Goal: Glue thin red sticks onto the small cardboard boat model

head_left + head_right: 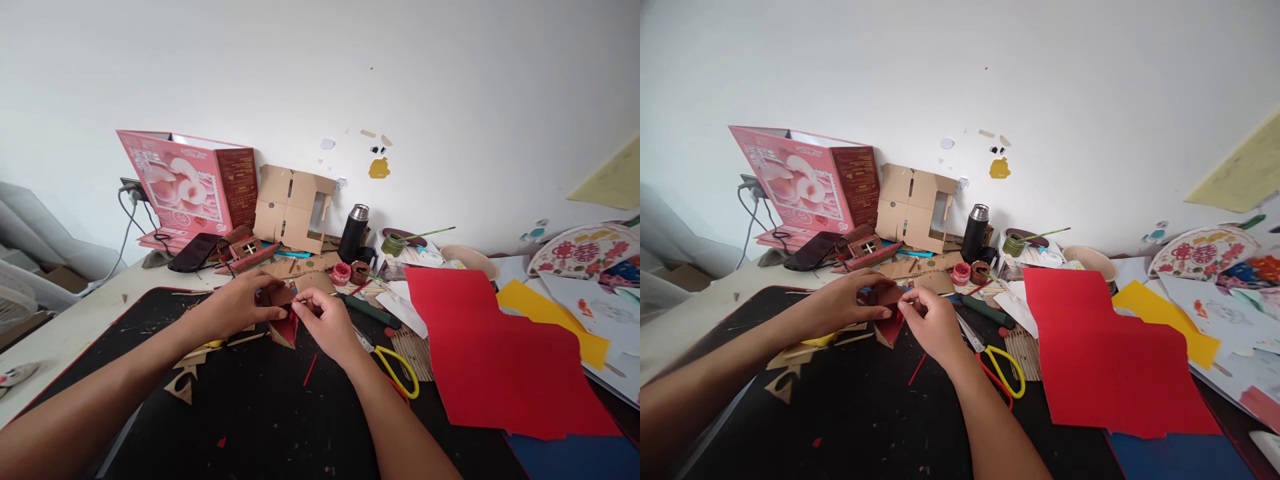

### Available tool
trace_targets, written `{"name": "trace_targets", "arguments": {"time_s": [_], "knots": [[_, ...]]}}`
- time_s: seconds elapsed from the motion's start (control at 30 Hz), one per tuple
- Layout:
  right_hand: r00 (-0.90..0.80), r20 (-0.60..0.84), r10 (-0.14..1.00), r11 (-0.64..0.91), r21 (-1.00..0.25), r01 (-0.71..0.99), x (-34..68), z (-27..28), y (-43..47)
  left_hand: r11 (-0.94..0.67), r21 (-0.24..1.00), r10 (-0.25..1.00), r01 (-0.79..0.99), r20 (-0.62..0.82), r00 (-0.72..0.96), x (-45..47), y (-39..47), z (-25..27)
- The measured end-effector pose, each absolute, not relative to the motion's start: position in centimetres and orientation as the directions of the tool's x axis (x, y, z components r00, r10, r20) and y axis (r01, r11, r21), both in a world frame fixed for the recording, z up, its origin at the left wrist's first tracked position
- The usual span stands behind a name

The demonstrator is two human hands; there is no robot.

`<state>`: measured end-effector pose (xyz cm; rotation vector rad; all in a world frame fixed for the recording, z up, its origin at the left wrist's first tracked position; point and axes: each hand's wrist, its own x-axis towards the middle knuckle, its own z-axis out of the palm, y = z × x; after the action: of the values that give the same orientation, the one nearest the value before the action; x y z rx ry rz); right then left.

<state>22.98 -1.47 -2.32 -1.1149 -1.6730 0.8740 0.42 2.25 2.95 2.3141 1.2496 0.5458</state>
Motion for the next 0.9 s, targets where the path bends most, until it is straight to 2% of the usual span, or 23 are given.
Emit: {"name": "trace_targets", "arguments": {"time_s": [0.63, 0.9], "knots": [[-0.208, 0.286, 0.935, 0.335, -0.907, 0.254, 23.2, -1.9, -1.6, -0.371, 0.654, 0.861, 0.659, -0.022, 0.507, 0.4, 2.0, 3.8], [-0.209, 0.208, 0.955, 0.245, -0.955, 0.169, 23.0, -1.4, -1.7, -0.332, 0.696, 0.867, 0.636, -0.040, 0.496, 0.6, 1.9, 3.8]]}}
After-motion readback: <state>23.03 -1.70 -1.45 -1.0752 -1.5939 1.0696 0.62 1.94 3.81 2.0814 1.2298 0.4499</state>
